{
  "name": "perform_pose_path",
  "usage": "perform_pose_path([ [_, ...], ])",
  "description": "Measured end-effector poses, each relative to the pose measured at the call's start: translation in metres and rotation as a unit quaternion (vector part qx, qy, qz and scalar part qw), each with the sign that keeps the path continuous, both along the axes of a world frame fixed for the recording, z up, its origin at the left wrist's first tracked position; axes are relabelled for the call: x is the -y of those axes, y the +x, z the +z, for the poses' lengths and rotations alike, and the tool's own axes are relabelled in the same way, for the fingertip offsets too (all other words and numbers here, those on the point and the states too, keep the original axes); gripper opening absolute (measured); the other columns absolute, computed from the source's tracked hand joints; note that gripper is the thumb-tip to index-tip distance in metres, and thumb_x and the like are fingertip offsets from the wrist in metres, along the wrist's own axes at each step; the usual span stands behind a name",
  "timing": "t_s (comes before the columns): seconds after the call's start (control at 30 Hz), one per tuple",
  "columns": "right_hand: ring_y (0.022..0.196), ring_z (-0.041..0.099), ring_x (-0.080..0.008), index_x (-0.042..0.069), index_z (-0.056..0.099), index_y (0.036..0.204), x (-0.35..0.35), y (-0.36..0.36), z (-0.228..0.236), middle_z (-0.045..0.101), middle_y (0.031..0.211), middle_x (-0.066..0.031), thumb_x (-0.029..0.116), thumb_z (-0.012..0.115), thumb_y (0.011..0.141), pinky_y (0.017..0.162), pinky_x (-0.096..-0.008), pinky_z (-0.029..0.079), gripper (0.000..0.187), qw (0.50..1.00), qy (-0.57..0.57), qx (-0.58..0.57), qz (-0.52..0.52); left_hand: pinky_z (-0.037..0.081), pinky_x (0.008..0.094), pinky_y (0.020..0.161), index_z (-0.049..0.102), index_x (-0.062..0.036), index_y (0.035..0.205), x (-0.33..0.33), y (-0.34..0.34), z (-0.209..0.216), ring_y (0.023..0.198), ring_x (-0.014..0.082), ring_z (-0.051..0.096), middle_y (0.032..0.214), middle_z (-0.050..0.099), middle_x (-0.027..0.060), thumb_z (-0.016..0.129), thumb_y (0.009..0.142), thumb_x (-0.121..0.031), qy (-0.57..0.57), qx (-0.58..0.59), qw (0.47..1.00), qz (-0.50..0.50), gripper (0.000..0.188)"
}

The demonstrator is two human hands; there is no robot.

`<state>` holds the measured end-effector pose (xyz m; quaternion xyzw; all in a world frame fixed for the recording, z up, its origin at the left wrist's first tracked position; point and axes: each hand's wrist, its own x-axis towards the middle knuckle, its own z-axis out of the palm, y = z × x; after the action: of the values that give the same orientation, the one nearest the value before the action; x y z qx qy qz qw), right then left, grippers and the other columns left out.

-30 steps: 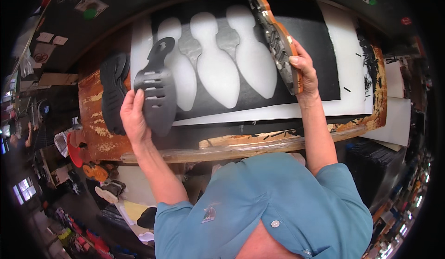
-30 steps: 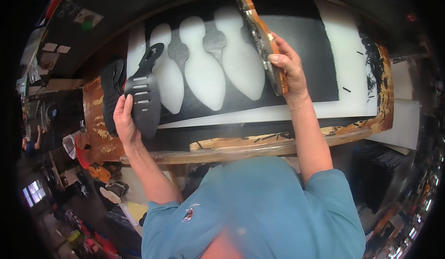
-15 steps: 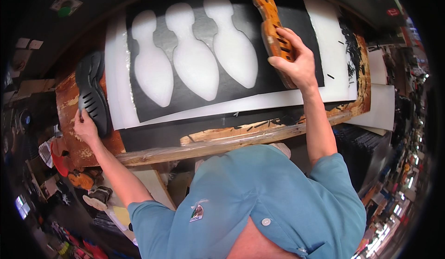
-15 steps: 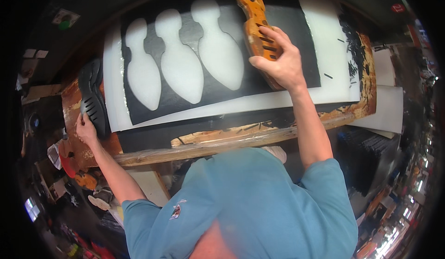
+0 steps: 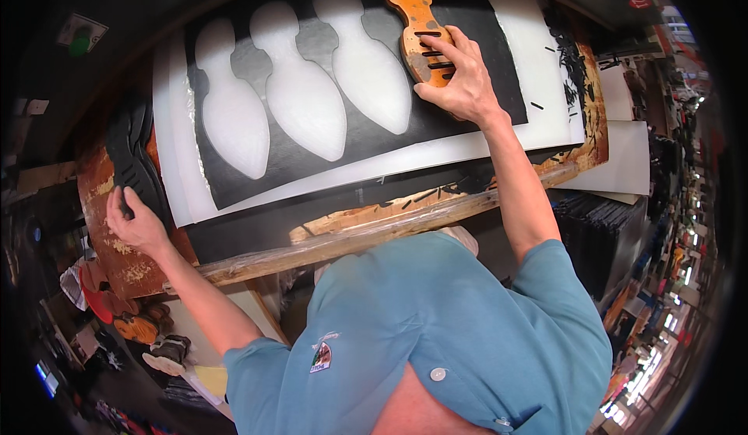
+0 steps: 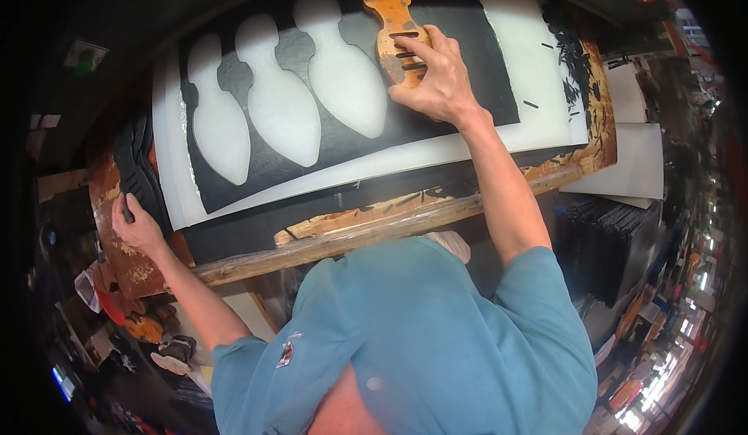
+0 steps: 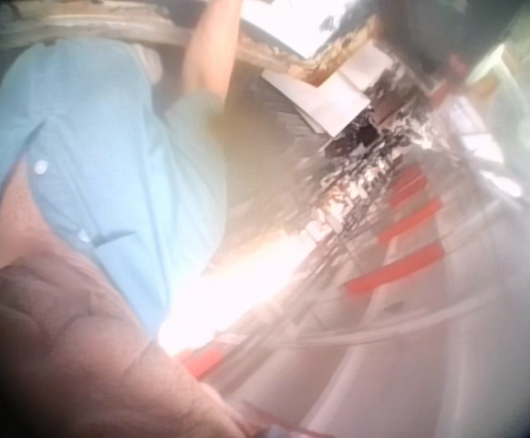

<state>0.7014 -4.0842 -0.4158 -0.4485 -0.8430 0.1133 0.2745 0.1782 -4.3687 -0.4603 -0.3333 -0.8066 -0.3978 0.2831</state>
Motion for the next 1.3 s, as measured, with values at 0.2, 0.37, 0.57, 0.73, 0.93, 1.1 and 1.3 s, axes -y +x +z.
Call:
perform_pose_path([
  [0.2,0.138,0.049,-0.0477,0.008,0.067,0.143,-0.002,0.003,-0.006,0.045,0.157,-0.0327,0.042,0.085,0.069,0.118,-0.0501,0.045,0.083,0.999,0.04,-0.018,0.02,0.058,0.0313,0.082,0.073,0.0026,0.122,-0.007,0.158,0.013,0.092,0.0186,0.072,0.112,0.075,0.0107,0.067,0.105,-0.006,0.051,0.202,0.944,-0.258,0.02],
  [0.37,0.133,0.058,-0.0394,0.002,0.063,0.139,0.02,0.03,-0.024,0.062,0.143,-0.0209,0.033,0.08,0.088,0.113,-0.0465,0.048,0.062,0.978,0.006,-0.207,-0.039,0.058,0.0362,0.072,0.077,-0.0012,0.098,0.001,0.322,-0.004,0.077,0.0269,0.072,0.087,0.075,0.0148,0.076,0.087,0.001,-0.049,0.208,0.854,-0.474,0.011],
  [0.57,0.114,0.068,-0.0151,-0.003,0.065,0.137,0.011,0.05,-0.036,0.072,0.126,-0.0104,0.02,0.076,0.101,0.103,-0.0301,0.053,0.044,0.905,-0.107,-0.411,0.018,0.053,0.0407,0.063,0.072,-0.0034,0.094,-0.011,0.365,-0.039,0.069,0.0319,0.067,0.077,0.069,0.0135,0.077,0.088,0.003,-0.018,0.071,0.868,-0.49,0.01],
  [0.73,0.086,0.066,-0.0091,0.0,0.073,0.113,-0.014,0.127,0.0,0.073,0.096,-0.0026,0.019,0.069,0.106,0.076,-0.0262,0.054,0.021,0.843,0.032,-0.534,-0.056,0.054,0.0422,0.065,0.071,-0.0019,0.094,-0.006,0.365,-0.051,0.071,0.0349,0.068,0.081,0.07,0.0159,0.075,0.09,0.003,-0.024,0.049,0.892,-0.448,0.008],
  [0.93,0.07,0.061,-0.0074,0.003,0.074,0.097,-0.054,0.25,0.077,0.069,0.08,0.0005,0.021,0.068,0.104,0.068,-0.0253,0.05,0.021,0.815,0.186,-0.533,-0.131,0.058,0.045,0.072,0.072,0.0009,0.095,-0.004,0.369,-0.061,0.078,0.0381,0.072,0.087,0.073,0.0198,0.074,0.094,-0.004,-0.012,0.022,0.925,-0.378,0.005],
  [1.1,0.068,0.061,-0.0063,0.006,0.071,0.092,0.012,0.27,0.003,0.067,0.079,0.0032,0.019,0.071,0.101,0.065,-0.0241,0.049,0.015,0.865,0.05,-0.494,-0.067,0.059,0.0437,0.074,0.076,-0.0005,0.095,0.001,0.372,-0.068,0.081,0.0375,0.074,0.092,0.076,0.0199,0.072,0.098,-0.013,-0.025,0.003,0.946,-0.322,0.013],
  [1.3,0.072,0.069,-0.0354,0.004,0.063,0.072,0.11,0.221,-0.109,0.067,0.071,-0.0119,0.017,0.076,0.09,0.065,-0.0455,0.053,0.026,0.966,0.213,-0.135,-0.051,0.054,0.0389,0.064,0.075,0.0,0.09,0.002,0.37,-0.064,0.064,0.0288,0.068,0.076,0.072,0.017,0.074,0.101,-0.019,-0.044,0.055,0.955,-0.289,0.022],
])
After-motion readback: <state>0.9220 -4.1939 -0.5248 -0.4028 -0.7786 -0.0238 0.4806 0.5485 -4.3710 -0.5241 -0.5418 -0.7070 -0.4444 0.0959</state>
